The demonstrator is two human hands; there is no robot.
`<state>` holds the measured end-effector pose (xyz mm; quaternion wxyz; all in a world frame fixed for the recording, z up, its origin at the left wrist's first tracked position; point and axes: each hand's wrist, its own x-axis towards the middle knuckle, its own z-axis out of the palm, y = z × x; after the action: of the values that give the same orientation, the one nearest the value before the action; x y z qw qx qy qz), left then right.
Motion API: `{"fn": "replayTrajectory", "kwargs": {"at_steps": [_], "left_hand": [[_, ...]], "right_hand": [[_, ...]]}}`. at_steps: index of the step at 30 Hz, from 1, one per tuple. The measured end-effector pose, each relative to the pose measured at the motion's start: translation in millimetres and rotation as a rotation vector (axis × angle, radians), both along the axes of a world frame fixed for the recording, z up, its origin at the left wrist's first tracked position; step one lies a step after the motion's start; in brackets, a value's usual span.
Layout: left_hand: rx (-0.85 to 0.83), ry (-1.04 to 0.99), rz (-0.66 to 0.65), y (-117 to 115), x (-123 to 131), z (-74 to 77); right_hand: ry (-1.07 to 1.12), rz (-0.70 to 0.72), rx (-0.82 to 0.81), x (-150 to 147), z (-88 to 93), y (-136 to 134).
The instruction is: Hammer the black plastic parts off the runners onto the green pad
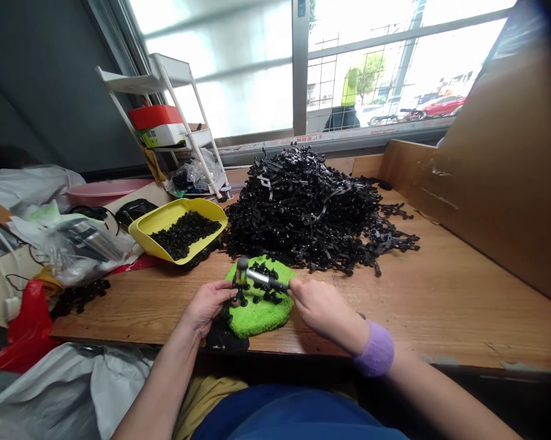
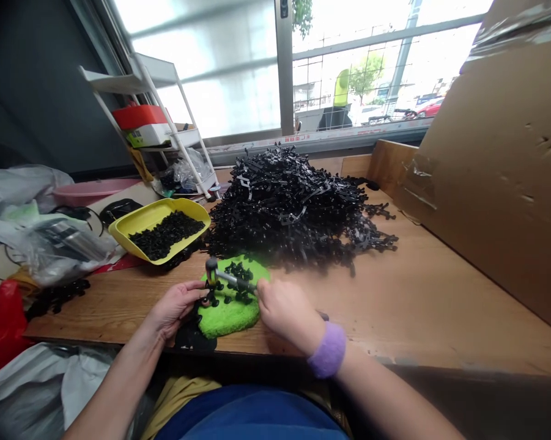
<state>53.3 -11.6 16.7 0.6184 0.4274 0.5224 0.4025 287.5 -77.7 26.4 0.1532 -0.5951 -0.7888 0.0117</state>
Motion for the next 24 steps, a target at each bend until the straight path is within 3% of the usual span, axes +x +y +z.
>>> {"fn": "replayTrajectory", "kwargs": {"at_steps": [4, 8, 13, 17, 24], "left_hand": [[0.068, 0.036, -0.063, -5.8, -8.4, -3.2], [0.079, 0.028, -0.084, -29.4, -23.6, -7.3], [0.04, 0.039, -0.127, -52.2, -27.0, -6.3], [0.031, 0.084, -0.164, -50.3, -18.1, -6.0], [0.026, 0.113, -0.17, -47.8, -14.1, -6.3]], "right_hand": [[0.042, -0.015, -0.005, 2.6, 3.9, -5.8], [0.341, 0.042, -0.014, 19.4, 8.9, -21.6], [0.491, 0.058, -0.066, 40.9, -2.1, -38.7], [0.546, 0.049, -0.109, 45.8, -12.2, -43.9], [0.554, 0.045, -0.142, 45.7, -11.9, -49.1]]}}
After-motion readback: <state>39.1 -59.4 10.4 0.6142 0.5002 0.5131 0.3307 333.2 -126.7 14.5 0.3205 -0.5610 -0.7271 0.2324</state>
